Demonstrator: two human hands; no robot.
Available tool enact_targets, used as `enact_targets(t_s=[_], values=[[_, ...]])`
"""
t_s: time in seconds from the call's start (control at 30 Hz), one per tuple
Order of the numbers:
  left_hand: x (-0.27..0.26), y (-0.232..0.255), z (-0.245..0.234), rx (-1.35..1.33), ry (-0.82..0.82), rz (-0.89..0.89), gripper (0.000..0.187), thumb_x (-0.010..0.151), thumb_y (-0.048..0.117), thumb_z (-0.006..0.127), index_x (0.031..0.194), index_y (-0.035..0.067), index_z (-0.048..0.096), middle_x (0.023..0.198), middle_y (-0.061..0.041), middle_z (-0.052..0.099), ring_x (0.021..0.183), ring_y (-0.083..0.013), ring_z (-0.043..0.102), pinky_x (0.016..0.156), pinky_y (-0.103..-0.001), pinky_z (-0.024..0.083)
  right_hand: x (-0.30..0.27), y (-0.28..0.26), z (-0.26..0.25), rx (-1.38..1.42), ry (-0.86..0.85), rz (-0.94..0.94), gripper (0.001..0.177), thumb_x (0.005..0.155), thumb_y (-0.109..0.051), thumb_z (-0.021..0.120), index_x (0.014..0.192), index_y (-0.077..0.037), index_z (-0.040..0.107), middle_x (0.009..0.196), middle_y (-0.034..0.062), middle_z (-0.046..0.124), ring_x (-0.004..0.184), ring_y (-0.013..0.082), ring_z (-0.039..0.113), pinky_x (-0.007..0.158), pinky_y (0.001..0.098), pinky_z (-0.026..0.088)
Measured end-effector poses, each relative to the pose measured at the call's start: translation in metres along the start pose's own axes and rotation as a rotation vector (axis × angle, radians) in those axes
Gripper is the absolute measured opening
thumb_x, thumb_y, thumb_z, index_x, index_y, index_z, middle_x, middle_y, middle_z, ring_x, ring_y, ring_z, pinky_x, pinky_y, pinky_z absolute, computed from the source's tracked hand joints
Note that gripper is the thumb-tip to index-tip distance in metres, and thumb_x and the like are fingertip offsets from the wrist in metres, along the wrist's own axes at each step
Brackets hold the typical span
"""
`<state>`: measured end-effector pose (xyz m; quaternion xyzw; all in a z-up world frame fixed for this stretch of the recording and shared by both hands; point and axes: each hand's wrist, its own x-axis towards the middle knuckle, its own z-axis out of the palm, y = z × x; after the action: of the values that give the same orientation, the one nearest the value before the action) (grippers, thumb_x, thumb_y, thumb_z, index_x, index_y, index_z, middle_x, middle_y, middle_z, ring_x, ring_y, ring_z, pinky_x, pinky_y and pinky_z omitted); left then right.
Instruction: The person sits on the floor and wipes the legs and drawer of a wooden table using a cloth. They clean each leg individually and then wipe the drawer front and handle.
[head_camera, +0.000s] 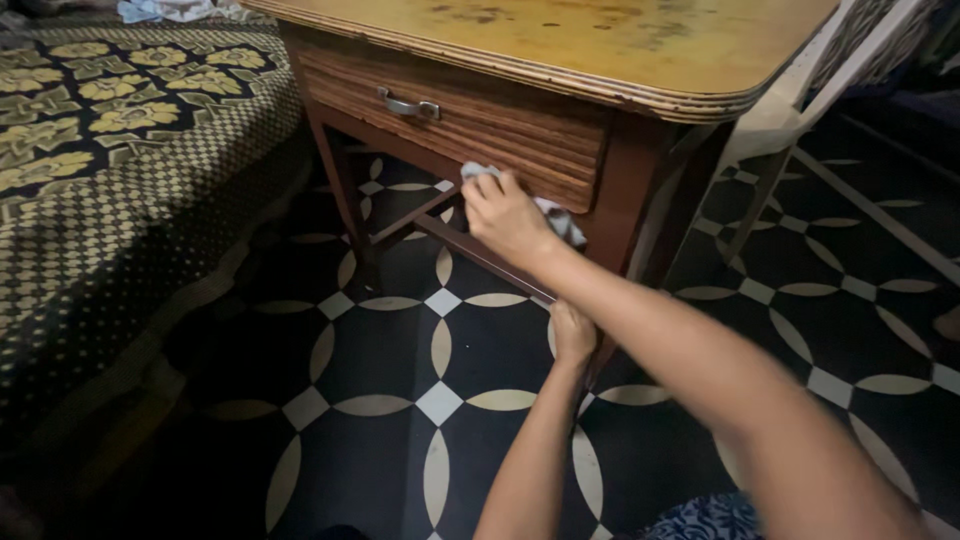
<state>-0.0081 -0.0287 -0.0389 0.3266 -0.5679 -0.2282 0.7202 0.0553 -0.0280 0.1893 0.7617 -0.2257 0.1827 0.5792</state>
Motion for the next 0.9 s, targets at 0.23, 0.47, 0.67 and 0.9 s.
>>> enact_targets(t_s=[0.23,0.47,0.67,0.9], values=[[0.007,0.037,-0.003,-0.022,0.099,-0.071,0.054,0.111,0.037,0.029,0.112,-0.003,0.065,0.088,-0.027,0.072,0.085,-0.0444,0.072,0.072,-0.048,0.055,-0.085,0.049,-0.084,0.007,-0.022,-0.105,0.029,0.088,-0.024,0.063,0.105,-0.005,0.076,0.113,0.005,0.067,0.097,0.0204,0.058,0.083,0.0375,0.042],[0.009,0.05,-0.004,-0.038,0.093,-0.112,0.054,0.11,0.038,0.028,0.11,0.0,0.067,0.082,-0.021,0.072,0.075,-0.0362,0.073,0.068,-0.043,0.054,-0.105,0.091,-0.121,-0.054,0.039,-0.048,0.034,0.094,-0.021,0.063,0.122,-0.007,0.075,0.119,0.0042,0.068,0.095,0.0192,0.058,0.086,0.0371,0.045],[0.01,0.052,-0.003,-0.057,0.096,-0.062,0.055,0.112,0.037,0.027,0.11,-0.002,0.066,0.087,-0.022,0.074,0.082,-0.0372,0.074,0.071,-0.042,0.056,-0.051,0.074,-0.097,-0.075,0.042,-0.024,0.035,0.09,-0.02,0.063,0.119,-0.003,0.074,0.113,0.0071,0.07,0.1,0.0212,0.061,0.089,0.0369,0.048],[0.009,0.052,-0.006,-0.046,0.054,-0.14,0.055,0.11,0.036,0.026,0.111,-0.002,0.066,0.082,-0.023,0.071,0.076,-0.0367,0.073,0.069,-0.042,0.056,0.03,0.05,-0.011,0.008,0.194,0.082,0.015,0.093,-0.014,0.067,0.107,-0.009,0.07,0.106,0.0136,0.07,0.107,0.0257,0.063,0.097,0.0383,0.049]])
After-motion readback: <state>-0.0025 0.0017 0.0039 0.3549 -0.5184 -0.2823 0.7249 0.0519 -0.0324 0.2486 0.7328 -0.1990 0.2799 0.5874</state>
